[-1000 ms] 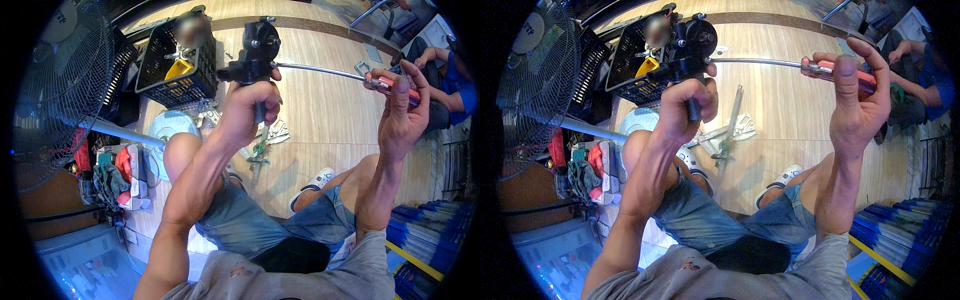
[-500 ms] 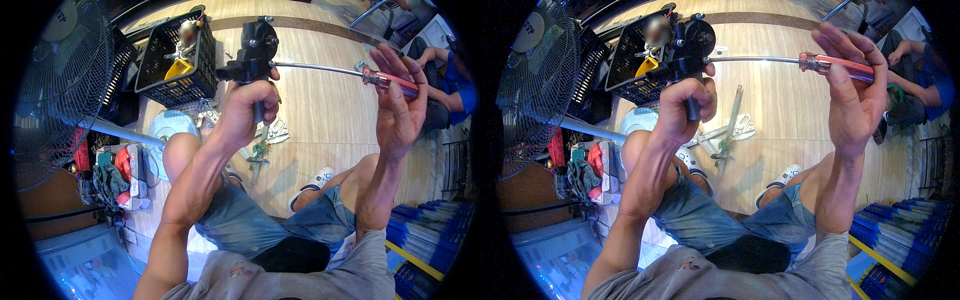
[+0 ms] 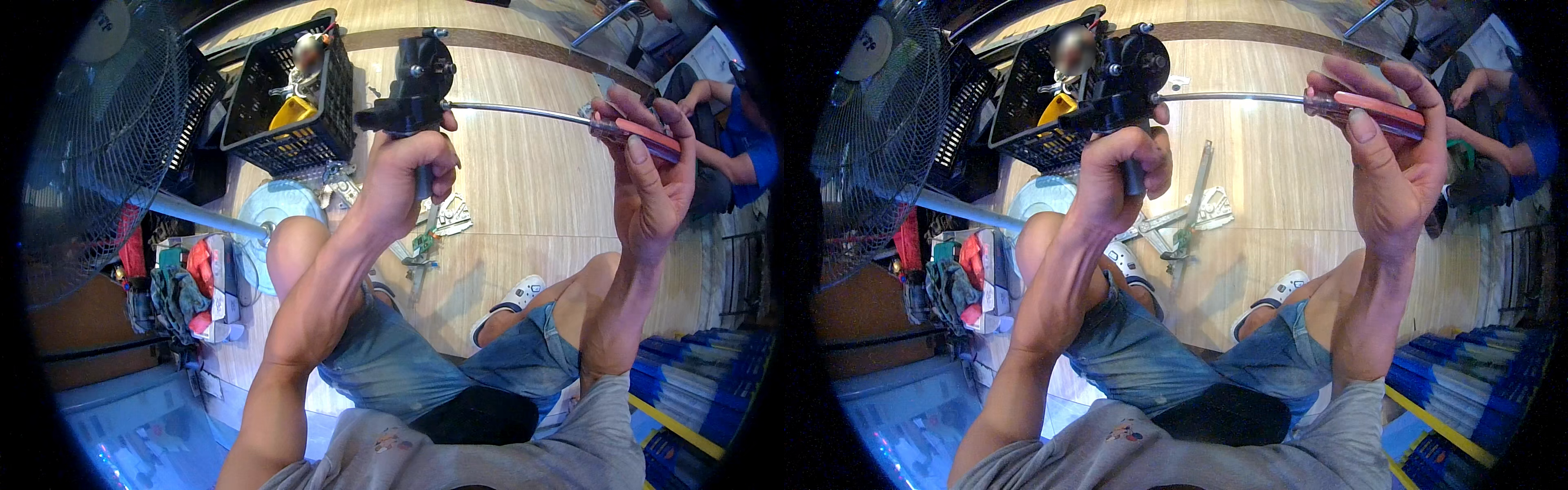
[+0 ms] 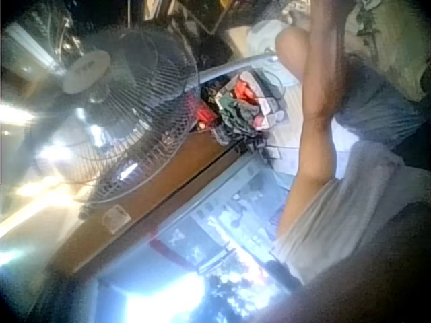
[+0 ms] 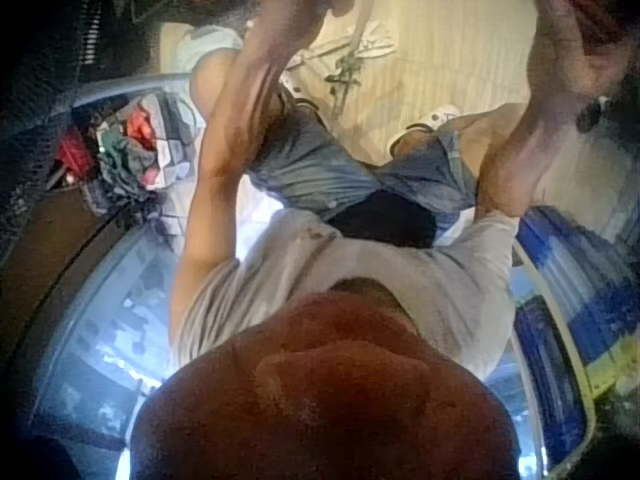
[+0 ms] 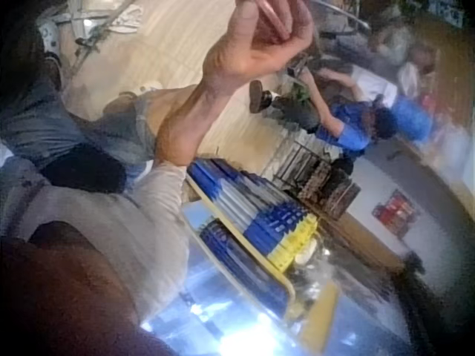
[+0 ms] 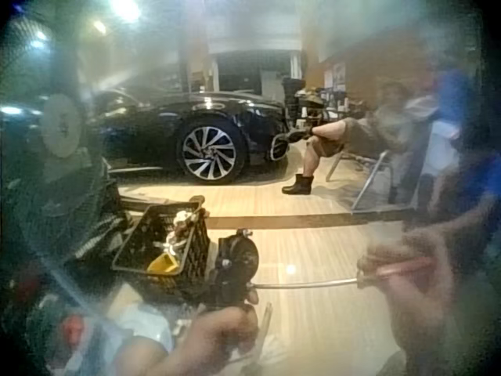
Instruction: The person uses a screwdriver to loosen and remove screws from a motor assembly, detaches the metal casing, and then drives screws into the plastic housing using the screwdriver.
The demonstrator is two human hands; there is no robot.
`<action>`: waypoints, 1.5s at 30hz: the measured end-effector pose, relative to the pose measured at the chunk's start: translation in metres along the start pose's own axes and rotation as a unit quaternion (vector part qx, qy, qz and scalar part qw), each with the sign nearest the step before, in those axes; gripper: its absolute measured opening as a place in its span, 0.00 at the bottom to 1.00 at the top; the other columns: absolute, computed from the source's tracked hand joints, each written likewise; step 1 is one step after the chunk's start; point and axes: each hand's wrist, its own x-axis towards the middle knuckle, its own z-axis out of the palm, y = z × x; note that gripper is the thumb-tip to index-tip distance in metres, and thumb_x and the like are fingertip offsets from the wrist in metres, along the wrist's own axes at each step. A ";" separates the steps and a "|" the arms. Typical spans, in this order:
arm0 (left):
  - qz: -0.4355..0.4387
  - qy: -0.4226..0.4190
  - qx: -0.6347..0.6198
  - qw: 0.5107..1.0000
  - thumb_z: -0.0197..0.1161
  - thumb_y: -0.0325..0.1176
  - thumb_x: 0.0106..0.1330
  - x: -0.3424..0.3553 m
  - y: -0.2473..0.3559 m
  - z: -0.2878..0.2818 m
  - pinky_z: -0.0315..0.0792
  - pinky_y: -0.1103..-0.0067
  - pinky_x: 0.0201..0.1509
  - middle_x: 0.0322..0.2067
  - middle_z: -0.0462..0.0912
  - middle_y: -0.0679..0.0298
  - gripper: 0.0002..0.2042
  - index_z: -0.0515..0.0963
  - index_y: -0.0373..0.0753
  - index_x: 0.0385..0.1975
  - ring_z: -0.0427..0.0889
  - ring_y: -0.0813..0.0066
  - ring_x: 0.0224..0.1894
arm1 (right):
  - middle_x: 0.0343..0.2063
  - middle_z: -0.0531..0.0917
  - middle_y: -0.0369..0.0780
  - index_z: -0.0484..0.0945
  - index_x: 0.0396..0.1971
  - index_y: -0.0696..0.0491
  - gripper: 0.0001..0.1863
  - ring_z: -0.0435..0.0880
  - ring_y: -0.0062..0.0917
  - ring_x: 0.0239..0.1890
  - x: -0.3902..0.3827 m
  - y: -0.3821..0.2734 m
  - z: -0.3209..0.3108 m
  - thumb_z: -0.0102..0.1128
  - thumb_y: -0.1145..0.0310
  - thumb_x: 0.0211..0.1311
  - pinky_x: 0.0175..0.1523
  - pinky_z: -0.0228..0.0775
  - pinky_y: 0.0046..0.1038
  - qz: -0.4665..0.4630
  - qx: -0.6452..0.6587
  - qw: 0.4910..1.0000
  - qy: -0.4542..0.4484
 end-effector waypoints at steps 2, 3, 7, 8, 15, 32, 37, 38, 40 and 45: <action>0.001 0.009 0.005 1.000 0.56 0.24 0.50 -0.001 0.001 -0.002 0.61 0.81 0.17 0.15 0.70 0.64 0.15 0.69 0.32 0.39 0.67 0.77 0.14 | 0.41 0.83 0.52 0.64 0.55 0.59 0.18 0.85 0.37 0.45 -0.004 -0.004 -0.009 0.54 0.70 0.69 0.53 0.79 0.38 0.041 -0.075 0.996 -0.004; 0.002 0.011 0.006 1.000 0.56 0.24 0.50 -0.002 0.001 -0.002 0.61 0.81 0.17 0.15 0.70 0.64 0.15 0.69 0.32 0.39 0.67 0.77 0.14 | 0.44 0.82 0.54 0.63 0.56 0.59 0.19 0.83 0.40 0.48 -0.006 -0.006 -0.011 0.53 0.72 0.69 0.55 0.77 0.40 0.081 -0.152 0.985 -0.008; 0.003 0.011 0.010 1.000 0.57 0.24 0.49 -0.001 0.000 -0.002 0.61 0.80 0.17 0.15 0.69 0.64 0.15 0.69 0.32 0.39 0.67 0.77 0.14 | 0.43 0.82 0.53 0.63 0.56 0.59 0.19 0.84 0.40 0.47 -0.004 0.000 -0.004 0.54 0.72 0.69 0.54 0.78 0.40 0.053 -0.081 0.995 0.002; 0.002 0.010 0.008 1.000 0.57 0.24 0.49 -0.001 0.000 -0.001 0.61 0.80 0.17 0.15 0.69 0.64 0.15 0.69 0.32 0.39 0.67 0.77 0.14 | 0.41 0.83 0.52 0.64 0.54 0.59 0.18 0.85 0.37 0.44 -0.001 -0.003 0.011 0.54 0.70 0.70 0.51 0.79 0.37 0.033 -0.018 0.998 0.046; -0.003 0.014 0.024 1.000 0.57 0.24 0.49 -0.002 0.000 -0.001 0.61 0.81 0.17 0.15 0.68 0.64 0.15 0.69 0.33 0.39 0.67 0.77 0.13 | 0.44 0.82 0.54 0.62 0.56 0.59 0.18 0.83 0.39 0.48 -0.006 -0.001 -0.015 0.53 0.72 0.69 0.55 0.77 0.40 0.079 -0.111 0.991 -0.012; -0.006 0.019 0.029 0.999 0.57 0.24 0.49 -0.001 0.000 0.001 0.61 0.81 0.18 0.16 0.69 0.64 0.15 0.69 0.34 0.39 0.67 0.78 0.14 | 0.45 0.81 0.54 0.63 0.56 0.60 0.20 0.83 0.38 0.49 0.000 0.000 0.005 0.54 0.71 0.69 0.54 0.77 0.38 0.016 0.014 0.999 0.029; -0.002 0.015 0.026 1.000 0.56 0.25 0.49 -0.002 0.000 0.001 0.61 0.81 0.18 0.16 0.69 0.64 0.14 0.69 0.34 0.39 0.67 0.78 0.14 | 0.49 0.79 0.56 0.62 0.56 0.59 0.19 0.80 0.41 0.54 -0.003 0.001 -0.018 0.53 0.72 0.69 0.57 0.75 0.41 0.019 -0.016 0.997 -0.078; -0.002 0.020 0.027 0.999 0.56 0.25 0.50 -0.002 0.000 0.000 0.61 0.81 0.18 0.16 0.69 0.65 0.14 0.69 0.34 0.39 0.67 0.78 0.14 | 0.49 0.78 0.57 0.62 0.57 0.59 0.20 0.79 0.42 0.54 -0.006 -0.001 -0.019 0.53 0.73 0.68 0.58 0.74 0.42 0.066 -0.071 0.994 -0.042; -0.004 0.034 0.032 0.999 0.55 0.24 0.47 -0.002 0.000 0.004 0.58 0.80 0.16 0.15 0.68 0.64 0.16 0.69 0.33 0.40 0.64 0.77 0.13 | 0.50 0.78 0.57 0.61 0.57 0.59 0.20 0.79 0.43 0.55 -0.006 -0.001 -0.016 0.53 0.74 0.68 0.59 0.73 0.43 0.113 -0.128 0.985 -0.005; -0.003 0.014 0.028 0.999 0.56 0.25 0.50 -0.001 -0.001 0.001 0.61 0.81 0.17 0.16 0.69 0.64 0.14 0.70 0.34 0.39 0.67 0.78 0.14 | 0.45 0.81 0.55 0.63 0.56 0.58 0.19 0.82 0.38 0.51 -0.002 0.001 0.003 0.54 0.72 0.69 0.55 0.76 0.39 -0.004 0.042 0.999 0.021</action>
